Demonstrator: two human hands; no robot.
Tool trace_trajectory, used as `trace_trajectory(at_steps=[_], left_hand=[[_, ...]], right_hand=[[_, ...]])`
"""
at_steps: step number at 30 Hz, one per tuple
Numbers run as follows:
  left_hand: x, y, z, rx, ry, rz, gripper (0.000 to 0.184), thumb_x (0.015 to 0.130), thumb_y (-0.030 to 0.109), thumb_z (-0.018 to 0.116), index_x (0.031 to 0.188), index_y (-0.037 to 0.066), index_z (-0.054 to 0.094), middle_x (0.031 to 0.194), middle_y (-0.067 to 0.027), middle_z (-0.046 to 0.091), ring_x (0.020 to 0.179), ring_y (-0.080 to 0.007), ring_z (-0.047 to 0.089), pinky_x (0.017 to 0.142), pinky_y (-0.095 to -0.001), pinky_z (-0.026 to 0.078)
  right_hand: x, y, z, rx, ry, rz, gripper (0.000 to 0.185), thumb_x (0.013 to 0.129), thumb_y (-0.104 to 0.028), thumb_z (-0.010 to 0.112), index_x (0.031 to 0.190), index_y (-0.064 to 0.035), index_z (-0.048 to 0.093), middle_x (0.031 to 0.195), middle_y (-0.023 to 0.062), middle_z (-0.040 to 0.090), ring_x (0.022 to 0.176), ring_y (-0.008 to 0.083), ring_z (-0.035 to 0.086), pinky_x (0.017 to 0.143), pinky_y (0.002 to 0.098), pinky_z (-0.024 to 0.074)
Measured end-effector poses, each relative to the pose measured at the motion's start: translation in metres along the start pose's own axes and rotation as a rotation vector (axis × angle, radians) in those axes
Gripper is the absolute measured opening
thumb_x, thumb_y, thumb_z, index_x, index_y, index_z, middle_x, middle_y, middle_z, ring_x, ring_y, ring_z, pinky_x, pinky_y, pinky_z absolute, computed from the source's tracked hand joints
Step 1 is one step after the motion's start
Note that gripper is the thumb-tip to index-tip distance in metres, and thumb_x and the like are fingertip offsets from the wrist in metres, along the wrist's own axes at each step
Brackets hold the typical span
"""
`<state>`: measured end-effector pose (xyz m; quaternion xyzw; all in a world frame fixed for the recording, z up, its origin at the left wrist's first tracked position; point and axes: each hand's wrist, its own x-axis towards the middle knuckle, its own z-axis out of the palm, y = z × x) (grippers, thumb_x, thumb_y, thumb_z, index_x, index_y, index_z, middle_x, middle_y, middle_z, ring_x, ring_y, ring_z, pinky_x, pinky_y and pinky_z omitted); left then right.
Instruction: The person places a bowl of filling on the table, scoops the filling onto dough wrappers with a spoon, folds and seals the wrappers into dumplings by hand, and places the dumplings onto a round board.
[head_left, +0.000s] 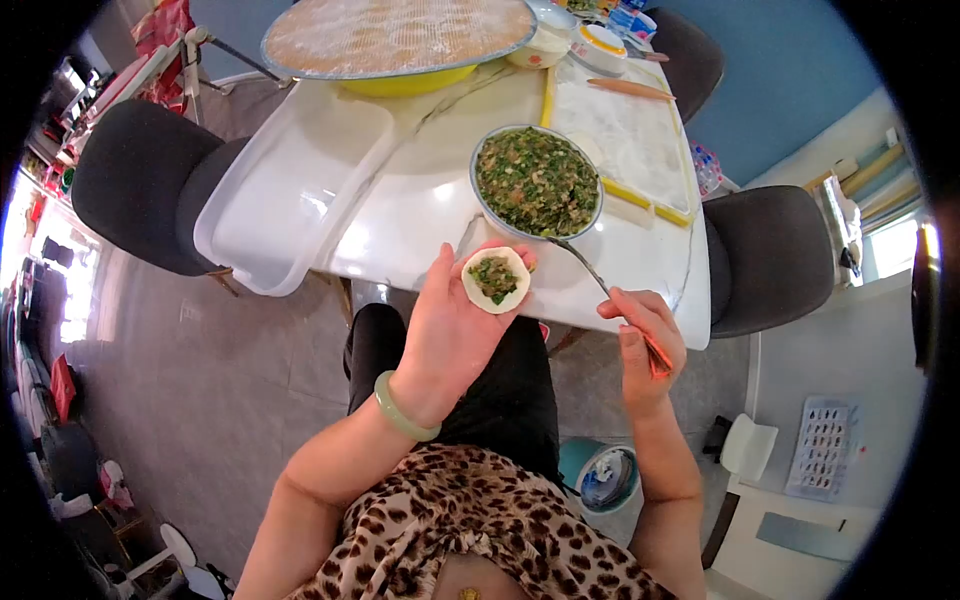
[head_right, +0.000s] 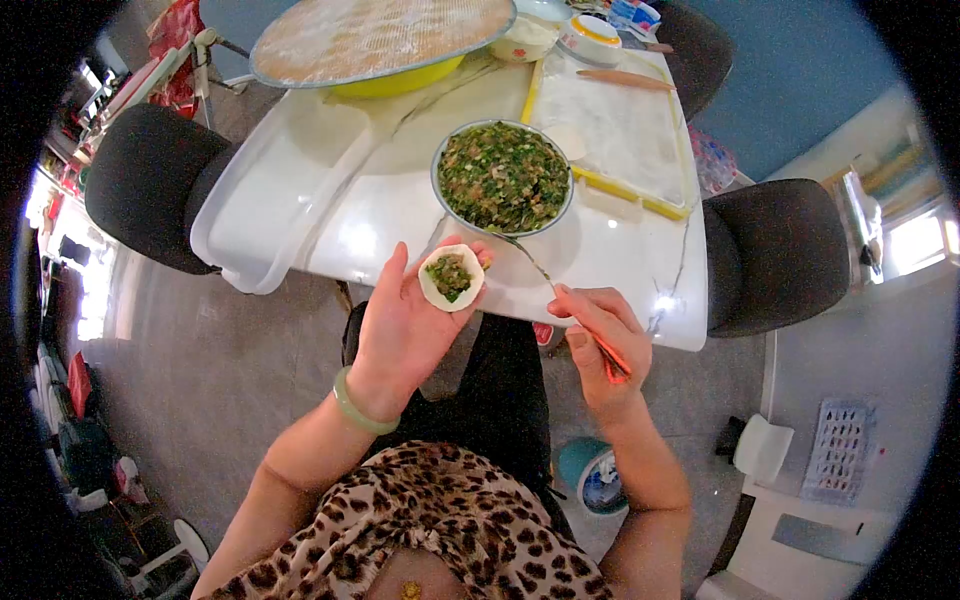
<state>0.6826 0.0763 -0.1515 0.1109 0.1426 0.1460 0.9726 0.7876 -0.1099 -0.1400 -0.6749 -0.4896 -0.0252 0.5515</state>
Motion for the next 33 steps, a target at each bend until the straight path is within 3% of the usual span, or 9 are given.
trace_trajectory(at_steps=[5, 9, 15, 20, 22, 26, 29, 32, 33], left_hand=[[0.009, 0.015, 0.021, 0.035, -0.048, 0.054, 0.05, 0.102, 0.039, 0.026, 0.126, -0.002, 0.044, 0.13, -0.0199, 0.05, 0.124, -0.0295, 0.046, 0.102, -0.0417, 0.039], [0.02, 0.022, 0.037, 0.126, -0.089, 0.118, 0.049, 0.102, 0.038, 0.029, 0.127, -0.002, 0.042, 0.133, -0.0205, 0.047, 0.124, -0.0308, 0.045, 0.103, -0.0428, 0.038], [0.031, 0.027, 0.039, 0.186, -0.063, 0.173, 0.05, 0.101, 0.038, 0.033, 0.129, -0.003, 0.039, 0.133, -0.023, 0.046, 0.127, -0.0349, 0.042, 0.104, -0.0433, 0.036], [0.026, 0.03, 0.039, 0.177, -0.039, 0.147, 0.052, 0.101, 0.039, 0.033, 0.13, -0.003, 0.039, 0.135, -0.0215, 0.045, 0.128, -0.0338, 0.042, 0.104, -0.044, 0.037], [0.021, 0.031, 0.034, 0.163, -0.046, 0.141, 0.051, 0.101, 0.039, 0.032, 0.13, -0.003, 0.039, 0.135, -0.0213, 0.045, 0.128, -0.0337, 0.042, 0.103, -0.0443, 0.037], [0.01, 0.029, 0.026, 0.114, -0.066, 0.083, 0.051, 0.101, 0.039, 0.031, 0.131, -0.002, 0.041, 0.134, -0.022, 0.046, 0.126, -0.0338, 0.043, 0.103, -0.0461, 0.037], [-0.001, 0.025, 0.024, 0.052, -0.063, 0.031, 0.053, 0.101, 0.039, 0.029, 0.131, -0.003, 0.042, 0.134, -0.023, 0.045, 0.126, -0.0347, 0.043, 0.104, -0.0469, 0.037], [-0.013, 0.022, 0.019, 0.044, -0.091, -0.012, 0.053, 0.102, 0.039, 0.029, 0.131, -0.004, 0.042, 0.134, -0.0237, 0.045, 0.126, -0.0354, 0.043, 0.104, -0.047, 0.037], [-0.018, 0.022, 0.015, 0.035, -0.089, -0.024, 0.053, 0.102, 0.039, 0.029, 0.131, -0.004, 0.042, 0.134, -0.0241, 0.045, 0.127, -0.0356, 0.042, 0.104, -0.0472, 0.037]], right_hand=[[0.012, -0.002, -0.004, 0.137, -0.011, 0.052, 0.029, 0.092, -0.013, 0.054, 0.113, 0.0062, 0.062, 0.097, 0.014, 0.062, 0.087, 0.0201, 0.062, 0.078, 0.0296, 0.0496], [0.027, 0.002, 0.003, 0.191, 0.042, 0.103, 0.026, 0.091, -0.004, 0.05, 0.111, 0.0058, 0.062, 0.095, 0.0136, 0.063, 0.084, 0.0187, 0.062, 0.077, 0.0285, 0.0499], [0.036, 0.014, -0.004, 0.134, 0.223, 0.201, 0.023, 0.089, 0.0, 0.05, 0.108, 0.0059, 0.063, 0.087, 0.013, 0.063, 0.081, 0.0175, 0.062, 0.075, 0.0283, 0.0503], [0.046, 0.021, -0.009, 0.152, 0.099, 0.126, 0.022, 0.086, 0.0, 0.057, 0.107, 0.0024, 0.065, 0.088, 0.0116, 0.063, 0.077, 0.0172, 0.062, 0.069, 0.0279, 0.0492], [0.053, 0.017, -0.017, -0.14, -0.153, 0.031, 0.024, 0.082, -0.002, 0.063, 0.106, -0.0029, 0.066, 0.085, 0.0095, 0.062, 0.074, 0.0204, 0.061, 0.066, 0.0293, 0.0491], [0.07, 0.01, -0.012, -0.358, -0.325, -0.147, 0.026, 0.077, -0.005, 0.068, 0.104, -0.0064, 0.068, 0.083, 0.0082, 0.061, 0.076, 0.0239, 0.06, 0.066, 0.0313, 0.0497], [0.073, 0.011, -0.009, -0.477, -0.437, -0.07, 0.033, 0.075, -0.008, 0.071, 0.107, -0.0066, 0.065, 0.088, 0.0094, 0.061, 0.083, 0.0265, 0.059, 0.073, 0.0351, 0.0496], [0.064, 0.001, -0.022, -0.487, -0.33, 0.024, 0.05, 0.07, -0.006, 0.072, 0.118, -0.0078, 0.057, 0.109, 0.0138, 0.056, 0.104, 0.0306, 0.055, 0.089, 0.0384, 0.0453], [0.058, -0.012, -0.025, -0.499, -0.344, 0.026, 0.05, 0.07, -0.006, 0.072, 0.118, -0.0078, 0.057, 0.109, 0.0138, 0.056, 0.104, 0.0306, 0.055, 0.089, 0.0384, 0.0453]])
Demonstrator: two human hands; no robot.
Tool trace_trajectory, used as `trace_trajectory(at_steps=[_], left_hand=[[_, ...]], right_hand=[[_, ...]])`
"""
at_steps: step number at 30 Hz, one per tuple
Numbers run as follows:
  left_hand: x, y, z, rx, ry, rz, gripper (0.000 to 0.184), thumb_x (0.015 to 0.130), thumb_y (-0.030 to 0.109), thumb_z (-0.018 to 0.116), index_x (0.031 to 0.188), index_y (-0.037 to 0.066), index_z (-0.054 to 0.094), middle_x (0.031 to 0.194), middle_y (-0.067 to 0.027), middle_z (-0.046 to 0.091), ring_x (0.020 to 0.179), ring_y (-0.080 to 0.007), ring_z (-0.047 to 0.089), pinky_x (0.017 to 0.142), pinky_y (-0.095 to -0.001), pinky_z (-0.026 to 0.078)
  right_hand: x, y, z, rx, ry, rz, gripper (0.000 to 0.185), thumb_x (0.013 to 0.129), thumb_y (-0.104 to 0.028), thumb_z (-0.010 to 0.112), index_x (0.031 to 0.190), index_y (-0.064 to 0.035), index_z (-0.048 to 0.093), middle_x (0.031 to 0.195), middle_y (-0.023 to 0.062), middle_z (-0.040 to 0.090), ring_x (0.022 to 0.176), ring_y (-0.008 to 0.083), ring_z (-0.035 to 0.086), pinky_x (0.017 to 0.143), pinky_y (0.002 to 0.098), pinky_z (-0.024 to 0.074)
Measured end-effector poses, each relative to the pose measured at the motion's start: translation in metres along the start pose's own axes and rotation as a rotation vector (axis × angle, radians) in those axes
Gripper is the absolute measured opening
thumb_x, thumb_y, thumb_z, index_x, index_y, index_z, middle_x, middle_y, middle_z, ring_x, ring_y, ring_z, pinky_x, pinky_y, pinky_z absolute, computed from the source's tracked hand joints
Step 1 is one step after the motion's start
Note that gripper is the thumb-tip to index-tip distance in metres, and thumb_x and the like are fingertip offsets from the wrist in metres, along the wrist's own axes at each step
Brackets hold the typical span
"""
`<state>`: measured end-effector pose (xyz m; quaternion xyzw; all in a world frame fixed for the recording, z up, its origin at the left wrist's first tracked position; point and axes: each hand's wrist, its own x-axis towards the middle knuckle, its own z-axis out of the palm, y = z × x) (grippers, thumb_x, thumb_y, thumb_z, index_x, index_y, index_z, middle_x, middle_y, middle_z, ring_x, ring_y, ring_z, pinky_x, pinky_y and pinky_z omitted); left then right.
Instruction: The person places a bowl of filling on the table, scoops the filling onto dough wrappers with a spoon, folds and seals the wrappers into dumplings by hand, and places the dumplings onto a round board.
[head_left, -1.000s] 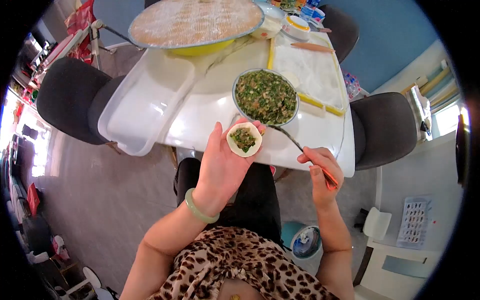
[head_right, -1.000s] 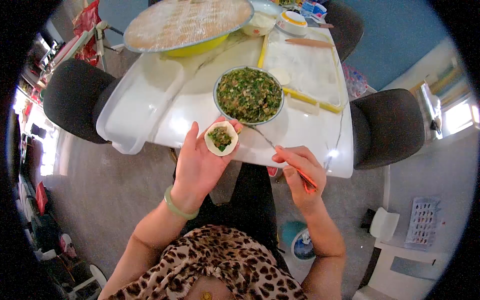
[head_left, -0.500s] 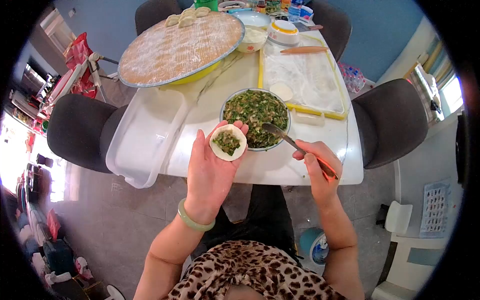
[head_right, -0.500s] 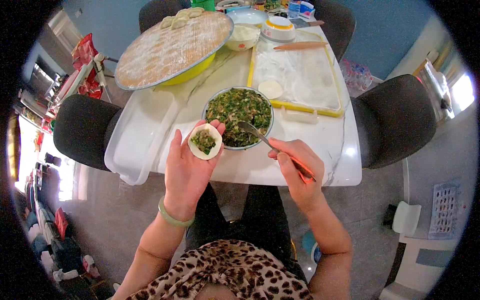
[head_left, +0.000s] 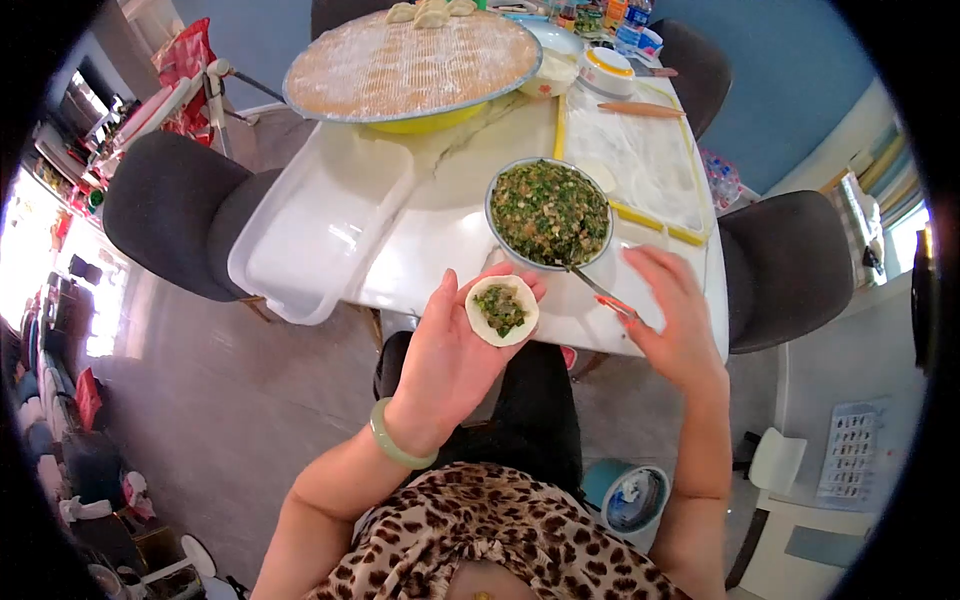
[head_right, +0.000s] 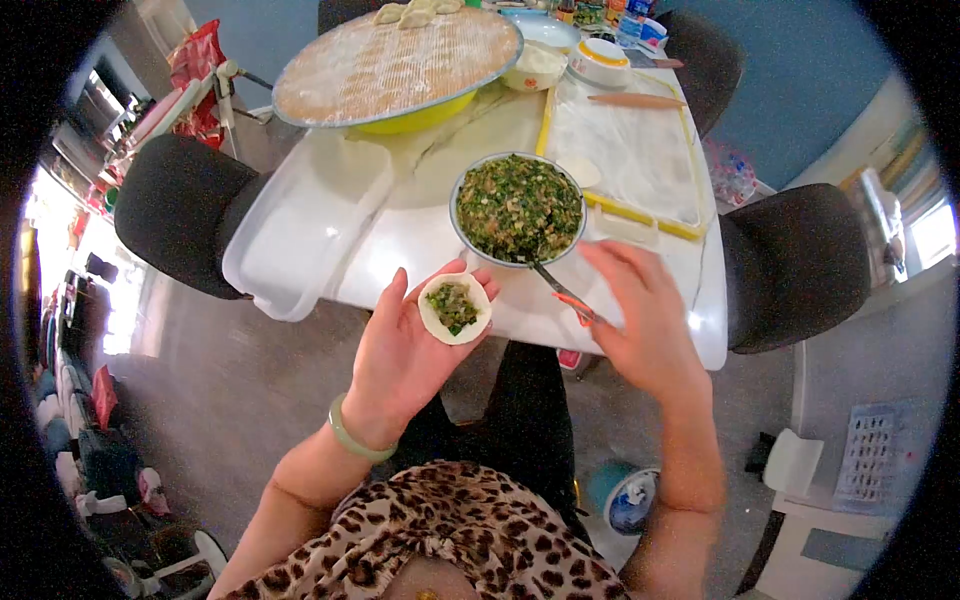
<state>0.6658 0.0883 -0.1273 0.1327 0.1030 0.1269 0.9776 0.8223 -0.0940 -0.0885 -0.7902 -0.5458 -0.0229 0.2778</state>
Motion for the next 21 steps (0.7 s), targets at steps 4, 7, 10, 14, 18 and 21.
trace_trajectory(at_steps=[4, 7, 10, 14, 18, 21], left_hand=[[-0.012, -0.01, 0.001, -0.02, 0.023, -0.081, 0.054, 0.102, 0.04, 0.026, 0.131, -0.003, 0.042, 0.133, -0.0228, 0.047, 0.125, -0.0334, 0.044, 0.104, -0.0458, 0.037], [-0.02, -0.019, 0.003, -0.025, -0.067, -0.126, 0.05, 0.103, 0.039, 0.025, 0.125, 0.0, 0.046, 0.126, -0.0163, 0.053, 0.121, -0.0279, 0.048, 0.103, -0.0412, 0.038], [-0.027, -0.023, 0.004, 0.026, -0.04, -0.137, 0.049, 0.103, 0.039, 0.025, 0.125, 0.001, 0.046, 0.122, -0.0129, 0.055, 0.116, -0.0233, 0.051, 0.102, -0.0395, 0.038], [-0.036, -0.023, 0.008, 0.059, -0.082, -0.151, 0.049, 0.103, 0.039, 0.026, 0.129, 0.002, 0.044, 0.125, -0.0093, 0.052, 0.117, -0.0191, 0.049, 0.101, -0.0362, 0.038], [-0.038, -0.02, 0.006, 0.106, -0.081, -0.192, 0.047, 0.103, 0.037, 0.028, 0.13, 0.002, 0.042, 0.127, -0.0085, 0.051, 0.117, -0.0181, 0.049, 0.102, -0.0358, 0.038], [-0.039, -0.018, 0.0, 0.226, -0.057, -0.305, 0.042, 0.102, 0.033, 0.033, 0.129, 0.004, 0.046, 0.129, -0.0073, 0.052, 0.117, -0.0191, 0.051, 0.101, -0.0367, 0.04]], right_hand=[[-0.032, -0.037, 0.0, -0.004, 0.368, -0.112, 0.045, 0.067, -0.001, 0.071, 0.109, -0.011, 0.059, 0.122, 0.0085, 0.054, 0.113, 0.0328, 0.052, 0.096, 0.0451, 0.0408], [-0.033, -0.057, 0.026, -0.079, 0.21, -0.283, 0.038, 0.066, -0.003, 0.073, 0.1, -0.0137, 0.059, 0.128, 0.007, 0.052, 0.117, 0.0314, 0.051, 0.098, 0.047, 0.0393], [-0.029, -0.051, 0.045, -0.084, 0.194, -0.3, 0.034, 0.066, -0.007, 0.075, 0.094, -0.0154, 0.057, 0.129, 0.006, 0.053, 0.118, 0.0316, 0.05, 0.098, 0.0478, 0.0383], [-0.029, -0.046, 0.052, -0.048, 0.242, -0.36, 0.031, 0.066, -0.009, 0.075, 0.091, -0.0154, 0.057, 0.128, 0.0067, 0.054, 0.118, 0.0327, 0.05, 0.099, 0.0488, 0.0376], [-0.028, -0.039, 0.045, 0.114, 0.266, -0.289, 0.03, 0.066, -0.006, 0.072, 0.091, -0.0137, 0.059, 0.126, 0.0094, 0.054, 0.116, 0.034, 0.05, 0.098, 0.0485, 0.0384], [-0.035, -0.032, 0.042, 0.092, 0.26, -0.256, 0.03, 0.066, -0.004, 0.071, 0.092, -0.0122, 0.06, 0.124, 0.0107, 0.055, 0.114, 0.0347, 0.051, 0.096, 0.0477, 0.0408]])
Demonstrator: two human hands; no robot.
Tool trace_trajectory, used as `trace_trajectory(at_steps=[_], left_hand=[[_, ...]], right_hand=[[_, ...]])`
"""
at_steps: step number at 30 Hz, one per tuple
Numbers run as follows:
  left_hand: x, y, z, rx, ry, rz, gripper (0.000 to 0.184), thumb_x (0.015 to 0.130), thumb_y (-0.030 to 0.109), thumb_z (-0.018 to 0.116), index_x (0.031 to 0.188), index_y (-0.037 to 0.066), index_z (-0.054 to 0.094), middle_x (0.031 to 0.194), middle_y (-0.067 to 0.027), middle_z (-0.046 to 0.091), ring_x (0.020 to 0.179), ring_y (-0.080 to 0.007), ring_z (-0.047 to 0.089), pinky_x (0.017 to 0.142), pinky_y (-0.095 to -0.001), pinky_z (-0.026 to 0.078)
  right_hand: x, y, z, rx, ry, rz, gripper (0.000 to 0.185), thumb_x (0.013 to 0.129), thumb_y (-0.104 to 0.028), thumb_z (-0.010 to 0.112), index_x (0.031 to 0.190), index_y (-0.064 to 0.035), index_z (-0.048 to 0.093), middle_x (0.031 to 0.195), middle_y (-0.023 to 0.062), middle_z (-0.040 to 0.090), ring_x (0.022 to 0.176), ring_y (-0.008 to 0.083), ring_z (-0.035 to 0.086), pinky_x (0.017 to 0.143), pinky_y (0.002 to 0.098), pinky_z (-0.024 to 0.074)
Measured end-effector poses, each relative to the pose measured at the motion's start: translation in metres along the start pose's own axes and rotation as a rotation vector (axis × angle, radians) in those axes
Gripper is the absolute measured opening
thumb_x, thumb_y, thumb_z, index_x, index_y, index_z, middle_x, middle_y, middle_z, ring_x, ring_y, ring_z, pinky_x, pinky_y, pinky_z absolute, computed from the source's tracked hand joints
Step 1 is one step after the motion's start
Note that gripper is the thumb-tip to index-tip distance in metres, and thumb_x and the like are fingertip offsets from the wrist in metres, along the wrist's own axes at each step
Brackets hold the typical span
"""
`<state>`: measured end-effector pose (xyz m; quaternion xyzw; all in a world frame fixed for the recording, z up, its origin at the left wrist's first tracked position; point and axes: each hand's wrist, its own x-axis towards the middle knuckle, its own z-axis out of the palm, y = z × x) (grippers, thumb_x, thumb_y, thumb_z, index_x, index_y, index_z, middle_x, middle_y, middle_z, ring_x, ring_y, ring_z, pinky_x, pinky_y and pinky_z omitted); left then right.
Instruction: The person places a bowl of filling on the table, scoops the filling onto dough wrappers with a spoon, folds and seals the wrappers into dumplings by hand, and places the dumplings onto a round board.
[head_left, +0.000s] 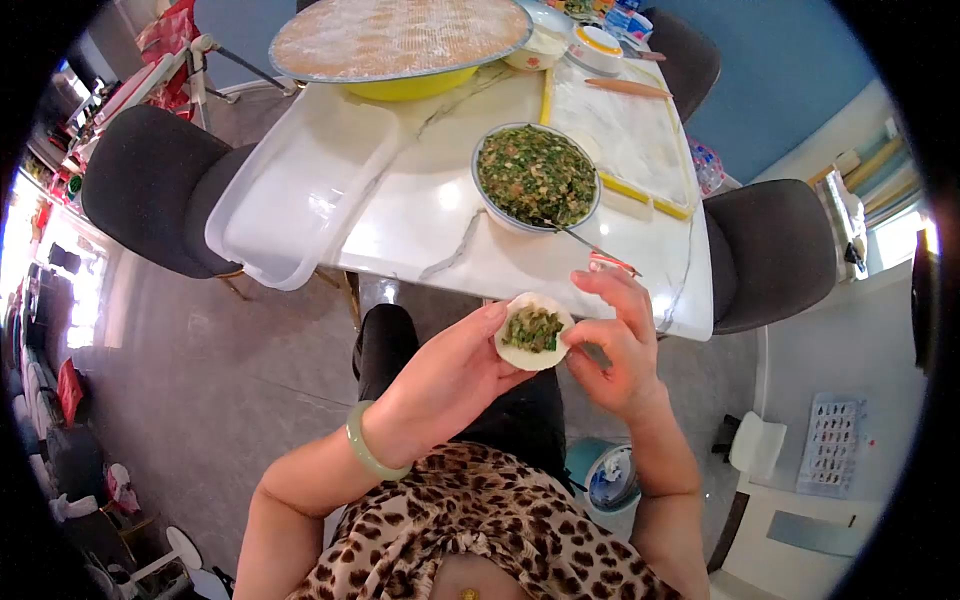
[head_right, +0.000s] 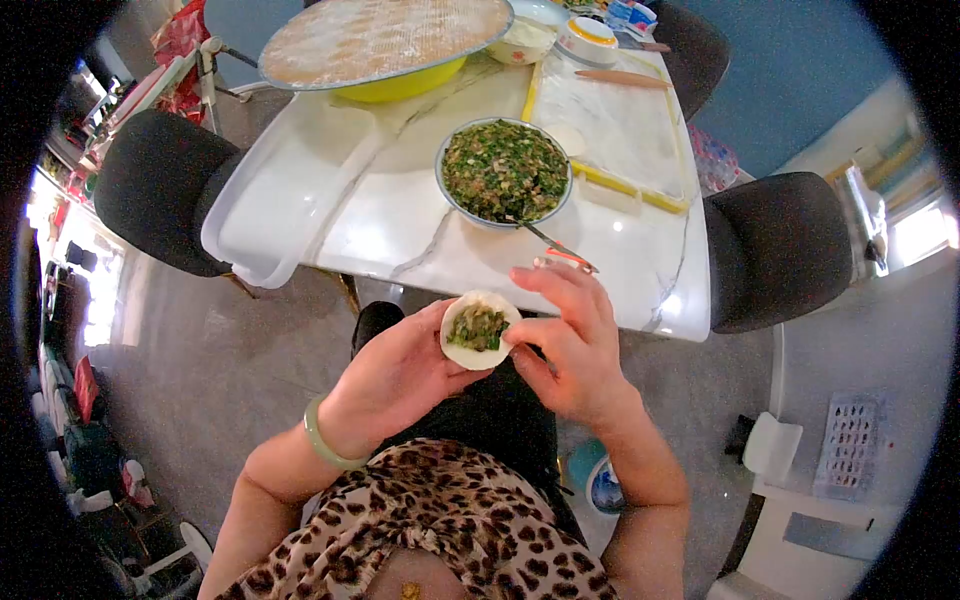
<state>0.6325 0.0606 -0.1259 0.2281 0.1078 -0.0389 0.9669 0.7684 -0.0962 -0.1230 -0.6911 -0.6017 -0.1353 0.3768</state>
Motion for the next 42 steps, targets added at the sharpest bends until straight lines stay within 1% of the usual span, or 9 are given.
trace_trajectory(at_steps=[9, 15, 17, 20, 23, 30, 32, 38, 42], left_hand=[[0.004, -0.008, -0.002, 0.026, -0.011, 0.021, 0.039, 0.101, 0.029, 0.035, 0.13, 0.004, 0.044, 0.129, -0.0071, 0.052, 0.117, -0.018, 0.05, 0.101, -0.0358, 0.04], [-0.005, 0.006, 0.005, 0.162, -0.018, 0.061, 0.042, 0.097, 0.022, 0.047, 0.132, 0.0, 0.038, 0.129, -0.0085, 0.048, 0.117, -0.0159, 0.049, 0.103, -0.0341, 0.037], [-0.006, 0.008, 0.005, 0.272, -0.045, 0.058, 0.05, 0.09, 0.012, 0.056, 0.136, 0.002, 0.036, 0.13, -0.0087, 0.049, 0.119, -0.0176, 0.049, 0.101, -0.0342, 0.04], [-0.008, 0.006, 0.0, 0.481, -0.079, 0.148, 0.059, 0.084, -0.002, 0.06, 0.138, 0.001, 0.034, 0.129, -0.0082, 0.049, 0.118, -0.0164, 0.05, 0.099, -0.0322, 0.042], [-0.011, 0.005, 0.001, 0.589, -0.065, 0.156, 0.06, 0.083, -0.006, 0.06, 0.138, 0.0, 0.035, 0.127, -0.0075, 0.05, 0.115, -0.0139, 0.05, 0.097, -0.0289, 0.043], [-0.018, 0.01, 0.006, 0.976, 0.021, 0.229, 0.047, 0.087, -0.003, 0.057, 0.132, -0.001, 0.045, 0.118, -0.0074, 0.056, 0.108, -0.0104, 0.053, 0.091, -0.0249, 0.045], [-0.021, 0.016, 0.014, 1.156, 0.063, 0.213, 0.04, 0.088, -0.002, 0.056, 0.128, -0.001, 0.05, 0.115, -0.0081, 0.058, 0.105, -0.0109, 0.056, 0.087, -0.0243, 0.047], [-0.021, 0.009, 0.005, 0.97, 0.048, 0.269, 0.036, 0.088, -0.004, 0.055, 0.124, -0.001, 0.053, 0.117, -0.0098, 0.059, 0.106, -0.0129, 0.057, 0.088, -0.0255, 0.048], [-0.02, 0.008, -0.001, 1.059, 0.0, 0.279, 0.039, 0.089, -0.005, 0.054, 0.128, -0.001, 0.049, 0.121, -0.01, 0.057, 0.109, -0.0143, 0.056, 0.091, -0.0265, 0.047]], right_hand=[[-0.013, -0.011, 0.011, -0.038, -0.043, -0.071, 0.032, 0.066, -0.007, 0.074, 0.093, -0.0131, 0.058, 0.125, 0.0098, 0.055, 0.113, 0.0334, 0.053, 0.092, 0.0459, 0.0432], [-0.009, -0.007, 0.019, 0.034, 0.027, -0.025, 0.03, 0.064, -0.01, 0.078, 0.087, -0.0123, 0.058, 0.125, 0.0088, 0.056, 0.114, 0.0336, 0.051, 0.094, 0.0447, 0.0415], [-0.004, -0.01, 0.019, 0.132, 0.025, 0.035, 0.03, 0.064, -0.009, 0.078, 0.087, -0.0116, 0.058, 0.124, 0.01, 0.056, 0.114, 0.0344, 0.051, 0.094, 0.0441, 0.0413], [-0.002, -0.012, 0.02, 0.188, 0.047, 0.071, 0.029, 0.065, -0.008, 0.077, 0.086, -0.011, 0.059, 0.123, 0.0113, 0.056, 0.113, 0.0341, 0.051, 0.093, 0.0433, 0.0414], [0.004, -0.017, 0.017, 0.207, 0.035, 0.087, 0.026, 0.066, -0.008, 0.076, 0.085, -0.0106, 0.059, 0.12, 0.0119, 0.056, 0.111, 0.0328, 0.052, 0.093, 0.0424, 0.0415], [0.007, -0.026, 0.017, 0.367, 0.03, 0.293, 0.02, 0.069, -0.006, 0.074, 0.082, -0.0083, 0.059, 0.118, 0.0131, 0.056, 0.109, 0.0292, 0.052, 0.091, 0.0398, 0.0419], [0.009, -0.024, 0.019, 0.378, 0.051, 0.226, 0.021, 0.072, -0.005, 0.073, 0.087, -0.0072, 0.058, 0.118, 0.0147, 0.055, 0.109, 0.0282, 0.052, 0.092, 0.0378, 0.0421], [0.008, -0.026, 0.024, 0.536, 0.079, 0.267, 0.032, 0.074, -0.004, 0.071, 0.103, -0.0062, 0.056, 0.12, 0.0163, 0.054, 0.11, 0.0283, 0.053, 0.094, 0.0369, 0.0424], [0.011, -0.023, 0.018, 0.532, 0.006, 0.244, 0.033, 0.074, -0.004, 0.071, 0.104, -0.0058, 0.057, 0.121, 0.0166, 0.054, 0.112, 0.0285, 0.052, 0.094, 0.0372, 0.0428]])
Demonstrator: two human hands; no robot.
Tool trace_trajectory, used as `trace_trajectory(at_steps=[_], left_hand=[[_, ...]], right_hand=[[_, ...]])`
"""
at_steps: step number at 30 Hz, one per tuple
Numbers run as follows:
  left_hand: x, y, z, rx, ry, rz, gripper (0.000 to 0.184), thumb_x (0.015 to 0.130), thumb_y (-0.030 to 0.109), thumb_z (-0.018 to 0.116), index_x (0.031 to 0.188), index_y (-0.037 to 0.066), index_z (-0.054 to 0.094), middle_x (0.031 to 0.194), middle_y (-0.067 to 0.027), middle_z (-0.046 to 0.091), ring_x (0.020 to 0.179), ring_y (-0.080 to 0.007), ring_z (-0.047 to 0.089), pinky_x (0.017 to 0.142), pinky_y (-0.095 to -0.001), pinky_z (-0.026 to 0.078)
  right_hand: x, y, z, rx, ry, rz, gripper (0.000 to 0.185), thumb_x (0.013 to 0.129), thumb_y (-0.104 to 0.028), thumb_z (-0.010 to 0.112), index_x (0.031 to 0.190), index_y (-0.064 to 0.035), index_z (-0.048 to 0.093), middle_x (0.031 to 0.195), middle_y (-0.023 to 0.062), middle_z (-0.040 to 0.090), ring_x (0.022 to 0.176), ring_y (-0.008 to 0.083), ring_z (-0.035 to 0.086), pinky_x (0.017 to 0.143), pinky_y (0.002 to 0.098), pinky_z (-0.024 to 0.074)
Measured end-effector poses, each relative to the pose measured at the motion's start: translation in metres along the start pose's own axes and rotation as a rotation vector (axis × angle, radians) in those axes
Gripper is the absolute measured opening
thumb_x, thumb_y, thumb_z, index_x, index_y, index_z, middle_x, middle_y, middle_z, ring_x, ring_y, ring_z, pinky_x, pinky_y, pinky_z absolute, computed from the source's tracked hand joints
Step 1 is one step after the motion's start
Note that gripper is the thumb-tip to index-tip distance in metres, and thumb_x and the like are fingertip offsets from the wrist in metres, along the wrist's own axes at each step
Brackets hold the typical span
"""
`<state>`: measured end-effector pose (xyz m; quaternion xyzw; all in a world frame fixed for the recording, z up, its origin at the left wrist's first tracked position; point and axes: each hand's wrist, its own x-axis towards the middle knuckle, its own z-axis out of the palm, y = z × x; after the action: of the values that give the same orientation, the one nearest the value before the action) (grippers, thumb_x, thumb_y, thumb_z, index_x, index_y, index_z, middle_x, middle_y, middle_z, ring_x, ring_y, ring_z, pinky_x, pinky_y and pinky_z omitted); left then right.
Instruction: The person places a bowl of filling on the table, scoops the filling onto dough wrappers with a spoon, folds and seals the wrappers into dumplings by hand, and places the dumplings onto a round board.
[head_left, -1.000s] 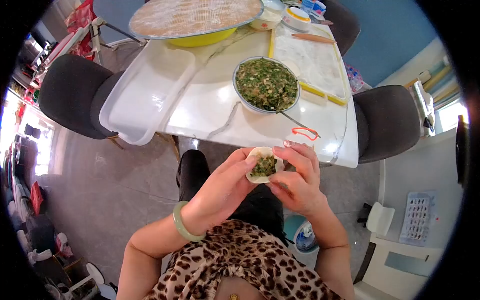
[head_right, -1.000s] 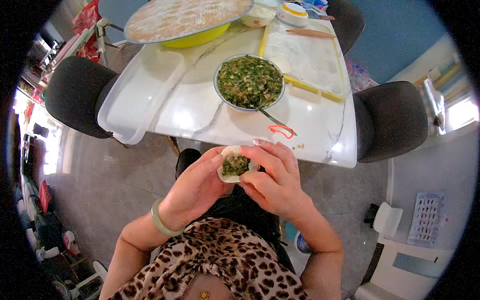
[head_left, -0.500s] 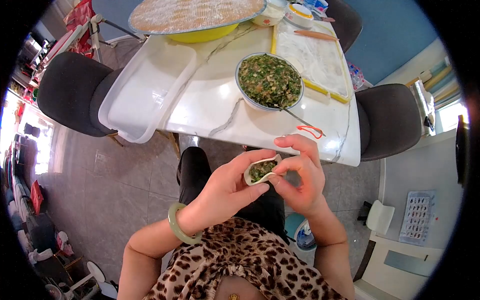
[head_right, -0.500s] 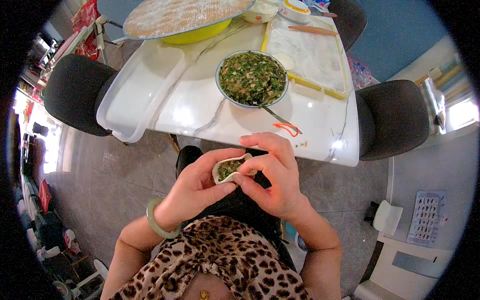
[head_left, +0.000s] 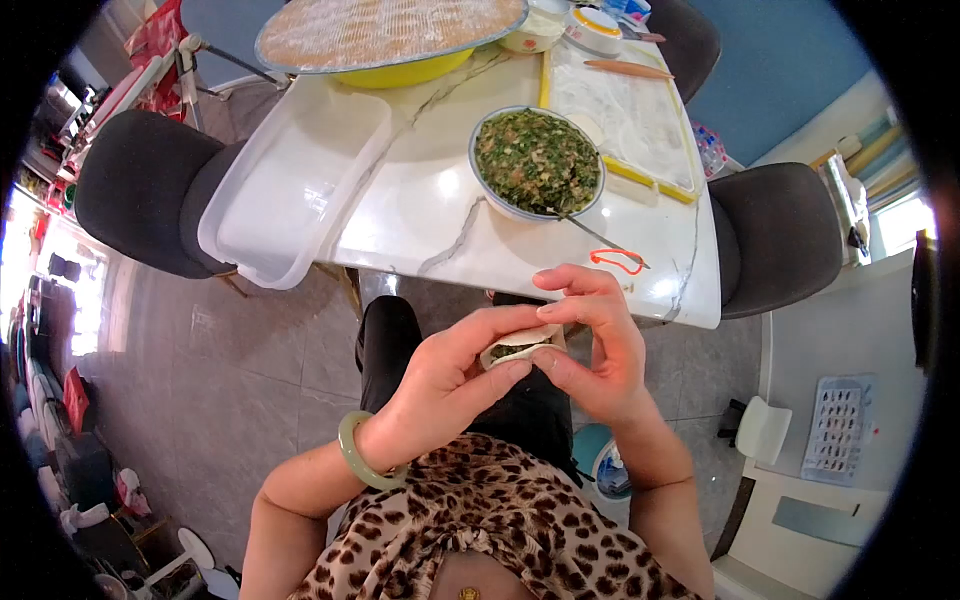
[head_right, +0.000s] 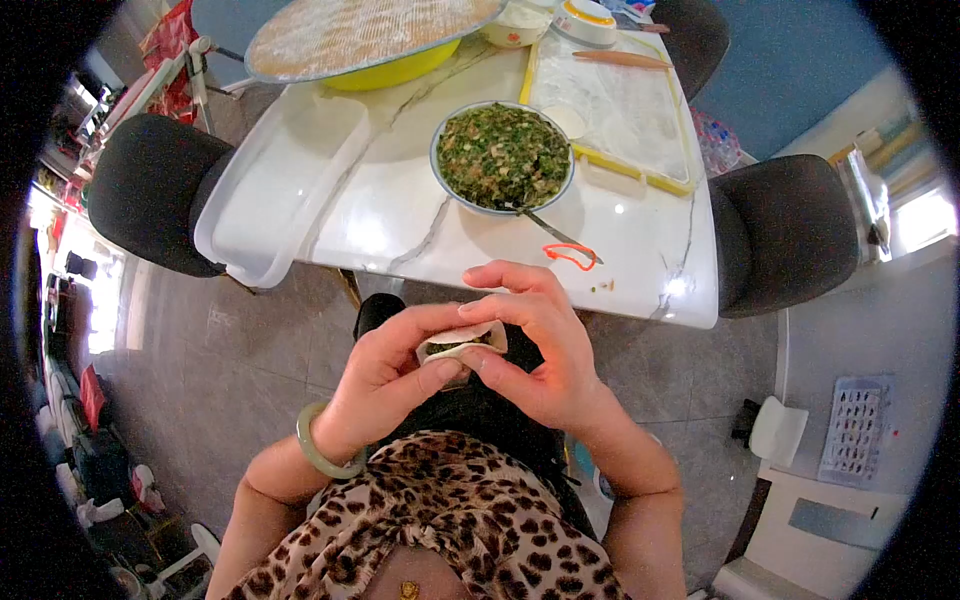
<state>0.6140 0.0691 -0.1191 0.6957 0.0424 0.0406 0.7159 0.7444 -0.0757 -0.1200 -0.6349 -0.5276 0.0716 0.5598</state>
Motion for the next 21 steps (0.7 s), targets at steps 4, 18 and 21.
trace_trajectory(at_steps=[4, 18, 21], left_hand=[[0.002, -0.002, 0.002, -0.24, 0.027, 0.084, 0.05, 0.089, -0.006, 0.052, 0.136, 0.002, 0.037, 0.129, -0.0115, 0.051, 0.116, -0.0174, 0.053, 0.094, -0.028, 0.047], [-0.001, -0.006, 0.003, -0.103, 0.063, 0.13, 0.051, 0.088, -0.007, 0.054, 0.136, 0.002, 0.037, 0.133, -0.0134, 0.05, 0.117, -0.0185, 0.053, 0.095, -0.0287, 0.046], [-0.003, 0.002, 0.003, 0.094, 0.065, 0.094, 0.044, 0.087, -0.005, 0.057, 0.129, 0.0, 0.046, 0.131, -0.0126, 0.053, 0.114, -0.0162, 0.054, 0.092, -0.0278, 0.046]], right_hand=[[0.002, -0.003, -0.005, -0.029, 0.002, -0.05, 0.033, 0.073, -0.004, 0.072, 0.104, -0.0065, 0.058, 0.121, 0.0168, 0.054, 0.114, 0.0288, 0.052, 0.095, 0.0372, 0.043], [0.0, -0.005, -0.003, -0.134, -0.04, -0.042, 0.021, 0.07, -0.004, 0.074, 0.087, -0.0079, 0.063, 0.12, 0.0127, 0.056, 0.109, 0.0274, 0.052, 0.092, 0.0357, 0.0421], [0.002, -0.005, -0.005, -0.167, -0.019, -0.066, 0.019, 0.07, -0.004, 0.074, 0.084, -0.0081, 0.062, 0.12, 0.0133, 0.056, 0.11, 0.0267, 0.052, 0.091, 0.0354, 0.0425]])
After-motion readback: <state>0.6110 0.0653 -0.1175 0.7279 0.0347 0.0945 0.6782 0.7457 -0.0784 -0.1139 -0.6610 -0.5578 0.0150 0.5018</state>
